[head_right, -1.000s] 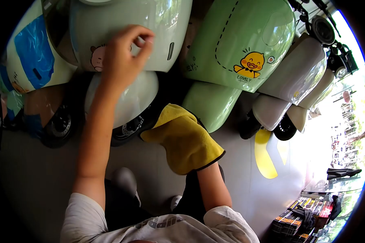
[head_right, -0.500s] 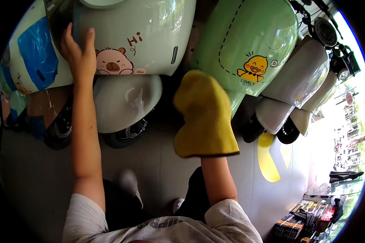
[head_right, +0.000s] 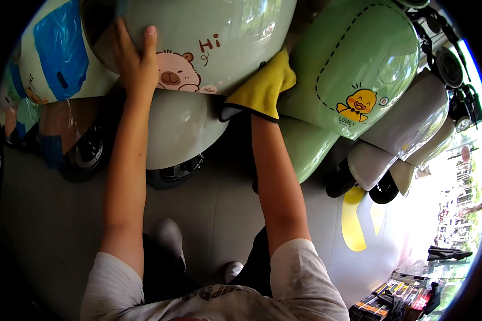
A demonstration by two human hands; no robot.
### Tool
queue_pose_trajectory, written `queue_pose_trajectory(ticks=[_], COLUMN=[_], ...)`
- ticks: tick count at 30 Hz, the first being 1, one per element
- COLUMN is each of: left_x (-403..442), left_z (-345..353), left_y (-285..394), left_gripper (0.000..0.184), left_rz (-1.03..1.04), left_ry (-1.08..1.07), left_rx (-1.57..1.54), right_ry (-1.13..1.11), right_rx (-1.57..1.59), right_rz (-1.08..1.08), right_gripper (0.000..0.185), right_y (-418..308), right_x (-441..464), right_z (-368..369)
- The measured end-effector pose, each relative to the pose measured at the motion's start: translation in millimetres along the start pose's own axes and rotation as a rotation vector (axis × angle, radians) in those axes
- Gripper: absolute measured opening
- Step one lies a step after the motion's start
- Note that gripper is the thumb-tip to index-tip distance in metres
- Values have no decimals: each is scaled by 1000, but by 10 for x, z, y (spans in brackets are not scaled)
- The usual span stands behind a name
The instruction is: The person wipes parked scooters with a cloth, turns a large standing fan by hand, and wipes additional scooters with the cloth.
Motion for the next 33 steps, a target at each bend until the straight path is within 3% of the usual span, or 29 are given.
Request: queue_pose_trajectory(ticks=[4, 8, 15, 17, 18, 20, 22, 25, 27, 28, 29, 31, 33], left_x=[26, -11, 0, 0, -1, 13, 1, 25, 42, 89, 132, 150, 157], left_z=[-73, -23, -69, -97, -98, -83, -79, -164, -202, -258, -337, -294, -305], left_y=[136, 22, 32, 34, 45, 19, 2, -18, -120, -192, -275, -607, -943], left_gripper=[84, 82, 85, 86, 87, 88, 88, 81, 72, 58, 58, 53, 49], left_rz=[-26, 40, 11, -11, -32, -63, -72, -100, -62, -15, -26, -348, -457], left_ry=[-9, 42, 60, 81, 40, 10, 10, -9, -11, 28, 36, -145, -86], left_rx=[-51, 3, 55, -6, 30, 35, 34, 62, -5, -62, -41, -621, -755], right_ry=[-61, -110, -187, 54, 150, -45, -175, -300, -242, -183, -166, -172, -306], right_rx=[247, 327, 272, 355, 253, 318, 184, -400, -964, -1153, -1263, -1359, -1343], right_rz=[272, 396, 377, 526, 311, 130, -22, -445, -888, -1081, -1227, -1478, -1596], right_gripper=[29, 34, 45, 46, 43, 43, 46, 51, 54, 56, 58, 61, 55], right_y=[446, 768, 12, -165, -410, -625, -882, -1346, -1665, -1774, -1841, -1948, -1939], right_x=[-185, -377, -490, -422, -353, -186, -111, -202, -342, -445, -556, -884, -1258], right_z=[-142, -243, 146, 216, 250, 508, 847, 1493, 1963, 2187, 2421, 2897, 3302])
Point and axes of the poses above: each hand's wrist, its own x-axis towards the middle knuckle, its own z-axis out of the palm, y = z × x, the point moved 8 cm from there along x, towards the middle knuckle, and after that the axes turned 7 degrees about x, right-handed, at the moved point
